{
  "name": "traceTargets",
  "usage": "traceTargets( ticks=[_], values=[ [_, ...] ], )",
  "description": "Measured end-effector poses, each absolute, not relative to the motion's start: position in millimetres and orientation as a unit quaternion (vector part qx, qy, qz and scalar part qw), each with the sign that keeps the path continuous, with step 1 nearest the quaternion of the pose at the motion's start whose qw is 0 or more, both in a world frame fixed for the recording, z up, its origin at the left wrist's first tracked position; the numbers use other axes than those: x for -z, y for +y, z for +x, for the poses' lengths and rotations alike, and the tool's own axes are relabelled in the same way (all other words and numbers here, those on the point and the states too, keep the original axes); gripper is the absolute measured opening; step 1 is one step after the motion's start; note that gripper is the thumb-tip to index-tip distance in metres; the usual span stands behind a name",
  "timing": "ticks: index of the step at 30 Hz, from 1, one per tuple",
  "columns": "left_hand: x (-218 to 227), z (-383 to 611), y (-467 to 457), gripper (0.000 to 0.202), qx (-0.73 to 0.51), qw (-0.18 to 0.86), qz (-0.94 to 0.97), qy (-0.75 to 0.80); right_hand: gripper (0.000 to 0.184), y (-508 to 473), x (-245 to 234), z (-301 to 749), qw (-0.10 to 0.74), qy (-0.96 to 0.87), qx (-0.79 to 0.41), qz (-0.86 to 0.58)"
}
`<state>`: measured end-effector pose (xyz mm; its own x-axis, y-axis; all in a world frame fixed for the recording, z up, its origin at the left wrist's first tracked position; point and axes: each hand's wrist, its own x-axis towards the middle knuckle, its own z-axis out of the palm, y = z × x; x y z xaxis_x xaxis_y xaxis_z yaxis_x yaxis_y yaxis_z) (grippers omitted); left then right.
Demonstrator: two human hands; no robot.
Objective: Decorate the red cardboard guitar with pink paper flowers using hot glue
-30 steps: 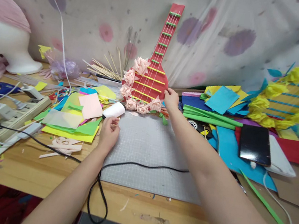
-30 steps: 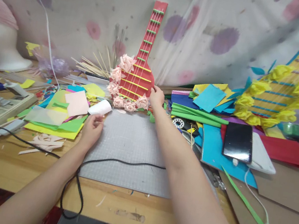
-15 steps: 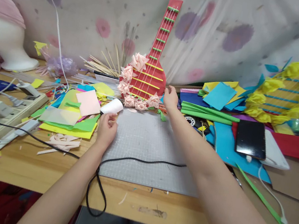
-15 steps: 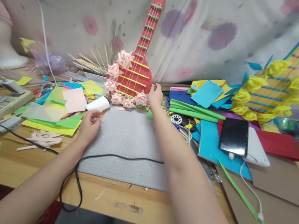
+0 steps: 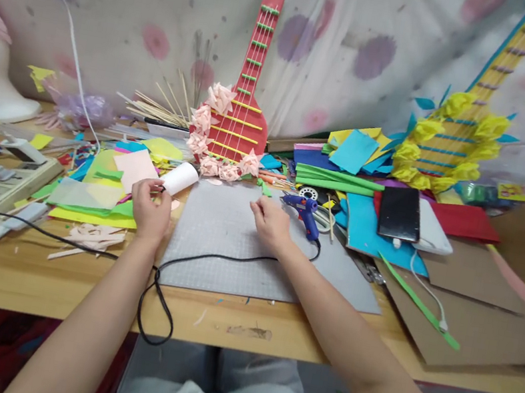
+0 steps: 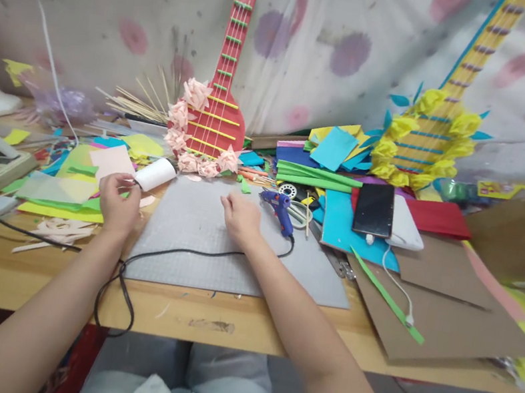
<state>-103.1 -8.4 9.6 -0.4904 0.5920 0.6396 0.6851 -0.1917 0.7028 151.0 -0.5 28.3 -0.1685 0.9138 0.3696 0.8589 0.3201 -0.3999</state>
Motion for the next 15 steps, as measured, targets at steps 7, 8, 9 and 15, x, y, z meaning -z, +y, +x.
traceTargets(
  ticks=[7,8,9,15],
  values=[
    [-10.9,-94.3,-16.4,0.037,0.553,0.001,-0.514,-0.656,0.037,-20.2,-13.5,176.1,0.245,-0.749,-0.06,-0.612],
    [-12.0,-93.0,-17.1,0.036,0.553,0.004,-0.516,-0.654,0.036,-20.2,-12.8,176.6,0.25,-0.747,-0.062,-0.613],
    [-13.5,-92.0,-17.5,0.034,0.553,0.008,-0.519,-0.652,0.035,-20.0,-12.0,176.4,0.257,-0.745,-0.065,-0.612],
    [-27.9,-94.3,-13.6,0.023,0.486,0.016,-0.542,-0.686,0.017,-18.1,-7.4,173.7,0.286,-0.747,-0.133,-0.585]
  ],
)
